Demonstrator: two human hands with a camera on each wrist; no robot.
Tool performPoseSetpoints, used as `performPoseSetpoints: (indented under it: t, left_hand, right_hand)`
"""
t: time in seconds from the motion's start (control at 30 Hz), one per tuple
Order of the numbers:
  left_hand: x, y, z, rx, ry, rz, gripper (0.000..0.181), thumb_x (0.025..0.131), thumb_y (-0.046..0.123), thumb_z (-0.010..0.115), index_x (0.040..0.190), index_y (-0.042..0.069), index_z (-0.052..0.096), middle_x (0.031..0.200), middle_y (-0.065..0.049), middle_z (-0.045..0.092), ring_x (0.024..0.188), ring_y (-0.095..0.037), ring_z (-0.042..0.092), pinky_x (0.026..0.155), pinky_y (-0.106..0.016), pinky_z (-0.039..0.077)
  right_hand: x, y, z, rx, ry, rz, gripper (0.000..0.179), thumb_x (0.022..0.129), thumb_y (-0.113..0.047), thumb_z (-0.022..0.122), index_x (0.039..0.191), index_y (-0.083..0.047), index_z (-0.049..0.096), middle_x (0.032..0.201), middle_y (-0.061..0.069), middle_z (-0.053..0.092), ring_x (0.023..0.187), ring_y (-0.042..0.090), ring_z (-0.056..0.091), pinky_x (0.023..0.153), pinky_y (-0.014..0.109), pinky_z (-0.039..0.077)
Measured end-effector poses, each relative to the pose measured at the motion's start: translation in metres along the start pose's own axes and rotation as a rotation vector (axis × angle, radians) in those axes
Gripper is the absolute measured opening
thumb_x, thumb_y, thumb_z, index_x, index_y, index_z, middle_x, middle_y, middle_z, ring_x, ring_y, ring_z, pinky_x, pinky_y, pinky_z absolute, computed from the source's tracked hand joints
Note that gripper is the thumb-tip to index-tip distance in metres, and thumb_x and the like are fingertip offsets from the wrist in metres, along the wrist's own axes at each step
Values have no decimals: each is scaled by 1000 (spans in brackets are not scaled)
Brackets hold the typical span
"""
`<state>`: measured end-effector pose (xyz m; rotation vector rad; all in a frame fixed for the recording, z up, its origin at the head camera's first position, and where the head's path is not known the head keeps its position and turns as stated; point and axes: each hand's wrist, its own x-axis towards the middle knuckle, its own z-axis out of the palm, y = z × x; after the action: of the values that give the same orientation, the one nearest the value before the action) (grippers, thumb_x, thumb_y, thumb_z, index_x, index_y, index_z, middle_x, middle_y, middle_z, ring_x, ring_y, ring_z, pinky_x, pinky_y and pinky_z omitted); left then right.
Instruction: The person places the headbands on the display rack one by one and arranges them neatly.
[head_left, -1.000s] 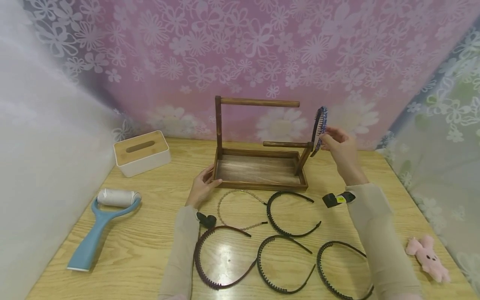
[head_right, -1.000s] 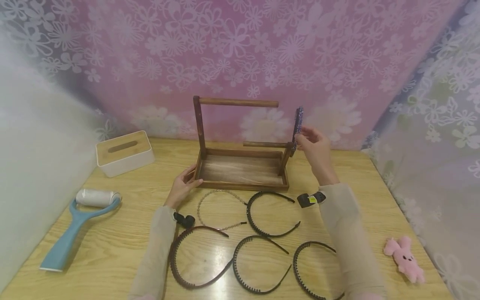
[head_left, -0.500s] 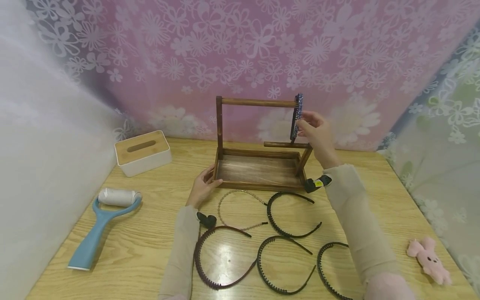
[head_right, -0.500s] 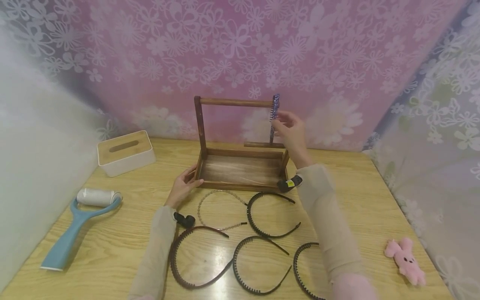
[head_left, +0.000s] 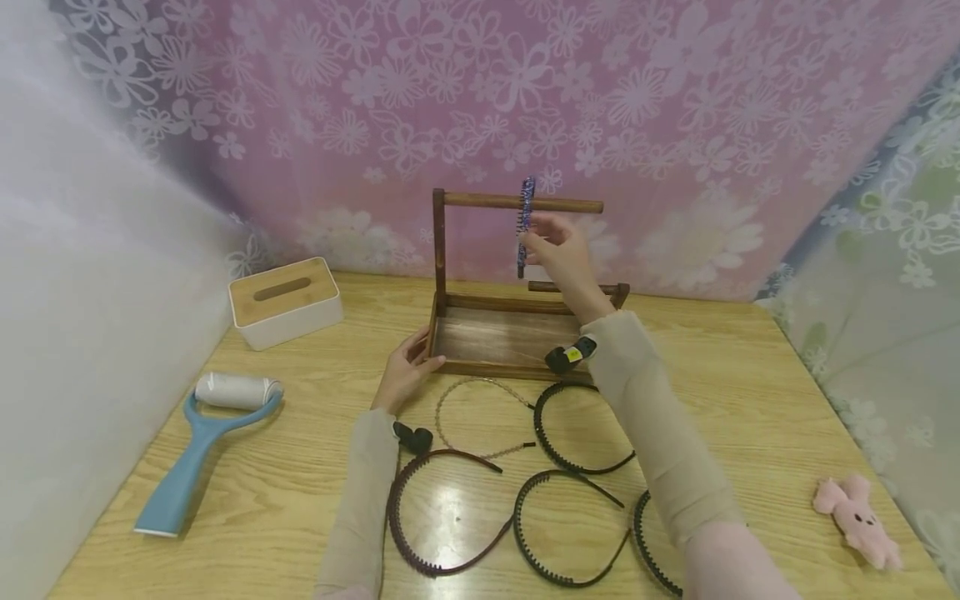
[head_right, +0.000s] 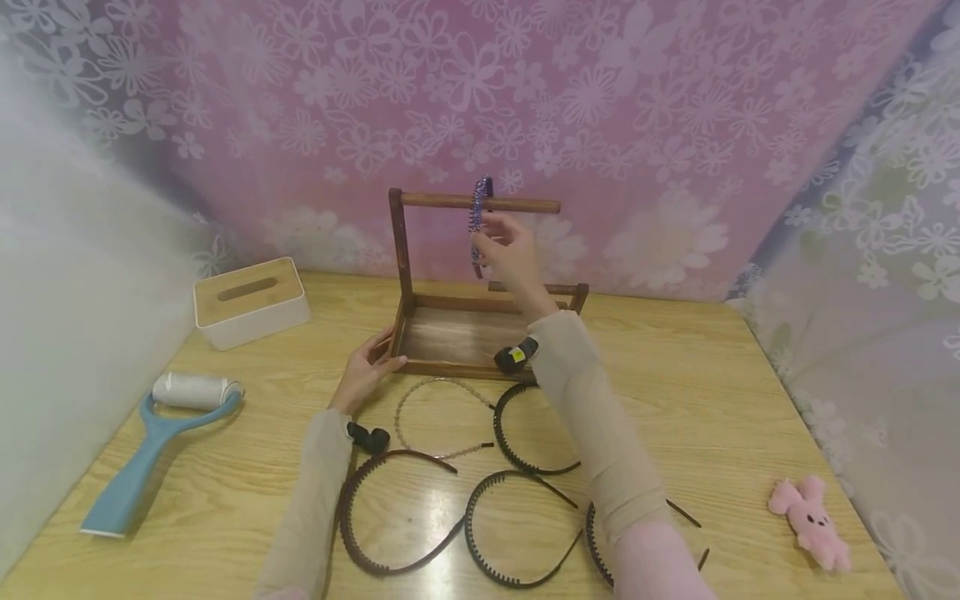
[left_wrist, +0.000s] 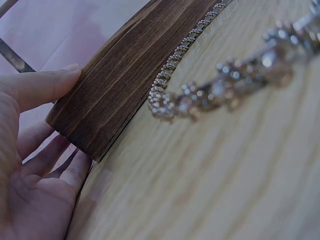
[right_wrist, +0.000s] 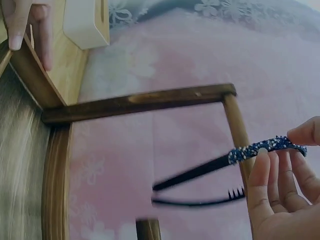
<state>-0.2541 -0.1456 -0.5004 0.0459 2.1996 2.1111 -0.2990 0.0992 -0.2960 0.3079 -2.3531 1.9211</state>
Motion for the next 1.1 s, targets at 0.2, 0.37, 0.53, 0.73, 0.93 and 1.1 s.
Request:
performPoseSetpoints:
  t: [0.2,0.37,0.53,0.73,0.93,1.1]
  left_hand:
    - [2,1,0,19,10,16,70,90,10,70,151,13,36,160,-12,24,146,-32,30,120,-39,37]
    - [2,3,3,-5,2,12,70,90,10,69,151,12,36,161,-11,23,146,-31,31,120,-37,37]
    - [1,1,2,-21,10,-4,71,90,9,70,151,14,36,160,-13,25,145,-33,32,118,-40,39]
    - [2,0,1,-31,1,-13,71,90,11,70,152,14,35,160,-13,24,146,-33,31,118,-41,38]
    - [-1,3,0,-57,-12,-23,72,90,10,70,153,13,33,161,-14,22,146,-33,29,119,-41,37]
    - [0,1,0,-16,17,-17,70,90,12,70,151,15,36,160,-12,24,145,-34,31,119,-41,38]
  right_hand:
    - [12,-3,30,30,-56,11,38,94,-14,61,131,-3,58,104,2,61,84,10,61,83,32,61]
    - [20,-3,54,51,-86,29,37,93,-8,61,129,2,58,97,1,61,82,17,62,78,28,61]
    - [25,0,75,37,-95,25,37,93,-7,61,129,2,59,99,6,62,85,20,63,84,36,62]
    - [24,4,83,15,-108,42,38,94,-9,61,131,0,58,109,13,63,85,20,64,85,37,62]
    - [18,17,81,33,-143,95,40,97,-13,60,135,-3,55,126,20,60,97,26,66,90,36,60]
    - [12,34,82,32,-150,99,36,97,-9,56,132,1,56,126,22,59,109,34,62,92,36,60]
